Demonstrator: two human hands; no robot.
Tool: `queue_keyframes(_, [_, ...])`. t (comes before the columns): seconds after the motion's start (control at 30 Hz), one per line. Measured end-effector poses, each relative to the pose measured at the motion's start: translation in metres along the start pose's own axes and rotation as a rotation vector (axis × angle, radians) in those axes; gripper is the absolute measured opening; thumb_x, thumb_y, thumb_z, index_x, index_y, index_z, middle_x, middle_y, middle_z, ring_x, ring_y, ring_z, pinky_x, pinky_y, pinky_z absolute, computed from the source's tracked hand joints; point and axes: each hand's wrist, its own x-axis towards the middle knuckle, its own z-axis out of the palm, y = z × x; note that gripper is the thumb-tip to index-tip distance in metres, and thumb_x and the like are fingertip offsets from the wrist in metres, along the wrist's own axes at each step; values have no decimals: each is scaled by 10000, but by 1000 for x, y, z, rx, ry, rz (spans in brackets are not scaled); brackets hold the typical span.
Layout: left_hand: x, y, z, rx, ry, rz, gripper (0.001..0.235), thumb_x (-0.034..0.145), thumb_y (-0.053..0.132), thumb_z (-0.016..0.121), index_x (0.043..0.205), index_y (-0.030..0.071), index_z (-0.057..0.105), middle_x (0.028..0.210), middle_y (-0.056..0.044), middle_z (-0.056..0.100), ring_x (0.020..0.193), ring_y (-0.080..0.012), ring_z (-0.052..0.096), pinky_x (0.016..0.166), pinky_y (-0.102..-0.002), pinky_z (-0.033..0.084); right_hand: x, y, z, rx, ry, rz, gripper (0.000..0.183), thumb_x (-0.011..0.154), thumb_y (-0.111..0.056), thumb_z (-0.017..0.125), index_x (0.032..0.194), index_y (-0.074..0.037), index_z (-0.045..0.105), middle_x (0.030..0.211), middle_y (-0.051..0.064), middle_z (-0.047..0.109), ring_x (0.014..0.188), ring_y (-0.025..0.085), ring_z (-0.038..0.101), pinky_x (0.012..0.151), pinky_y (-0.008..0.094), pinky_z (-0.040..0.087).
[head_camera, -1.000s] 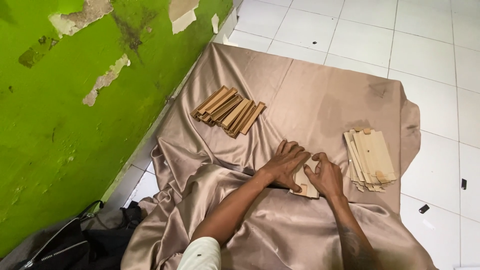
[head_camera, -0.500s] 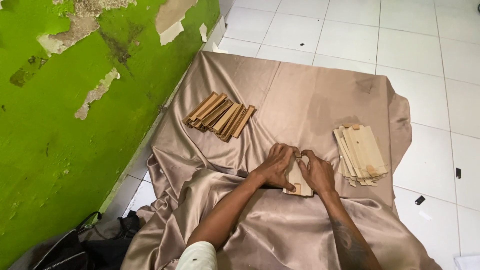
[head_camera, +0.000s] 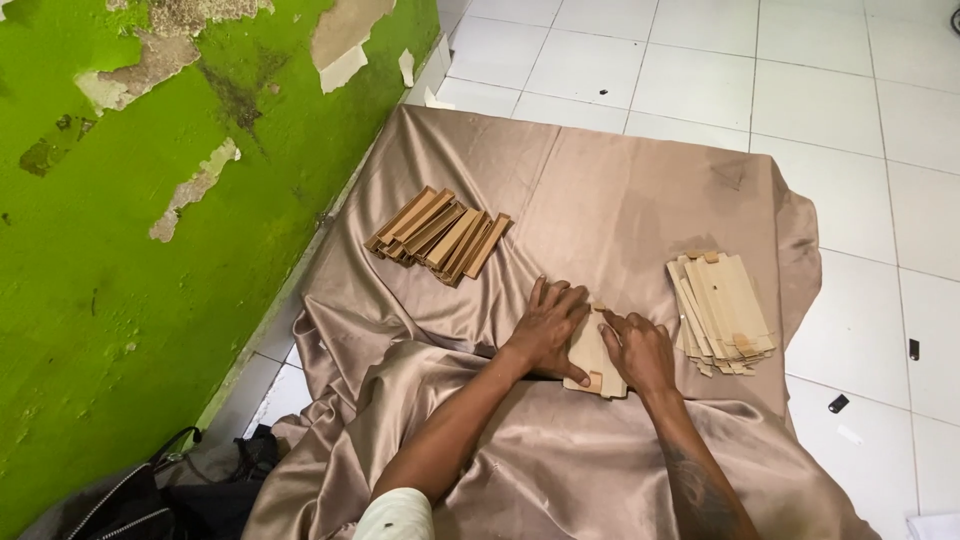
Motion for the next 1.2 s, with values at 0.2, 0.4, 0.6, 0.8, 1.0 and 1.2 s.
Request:
queue_keyframes(0.2, [-1,3,13,43,64,55,996,535,749,761,1263,74,682,1462,-90,511,1468,-339,293,1259,-648,79,-10,-16,-13,-147,-130,-7,577,979,-576,530,1378,-183,672,1008,73,589,1038,292,576,842,437,489])
queue_keyframes(0.4, [6,1,32,68,-23,-17,1042,601,756,639,1319,1,631,1593,-117,370,1525,-367,192,1257,-676,10,-6,-30,-28,-178,-205,56,673,995,-624,462,1496,-185,554,1167,84,529,1118,309,515,914,467,431])
queue_keyframes(0.6, [14,-18,38,95,-62,-156,1055,712,739,547,1447,-18,520,1674,-117,274,1568,-376,128,1252,-681,-33,-19,-33,-70,266,-274,-8,702,836,-493,701,1452,-169,605,1475,139,531,1447,373,374,1133,569,326])
queue_keyframes(0.8, [16,-30,27,-111,-45,-126,1112,642,639,673,1536,30,412,1634,-132,349,1538,-384,198,1250,-639,66,-24,-36,-63,261,-239,-49,311,827,-271,759,1134,-234,790,1527,123,485,1460,407,354,1167,519,333])
queue_keyframes(1.0, [23,-36,45,-130,91,-28,997,572,593,750,1440,169,506,1419,-77,522,1430,-325,321,1232,-585,146,-19,-26,-45,244,-323,-79,401,798,-330,798,1191,-282,736,1383,42,609,1405,304,441,1102,491,410])
queue_keyframes(1.2, [20,-32,41,-165,96,30,866,622,560,729,1357,155,517,1313,-108,598,1403,-323,387,1239,-620,168,-17,-11,-36,296,-373,-78,562,737,-321,856,1263,-175,723,1391,60,637,1394,326,476,1100,511,432])
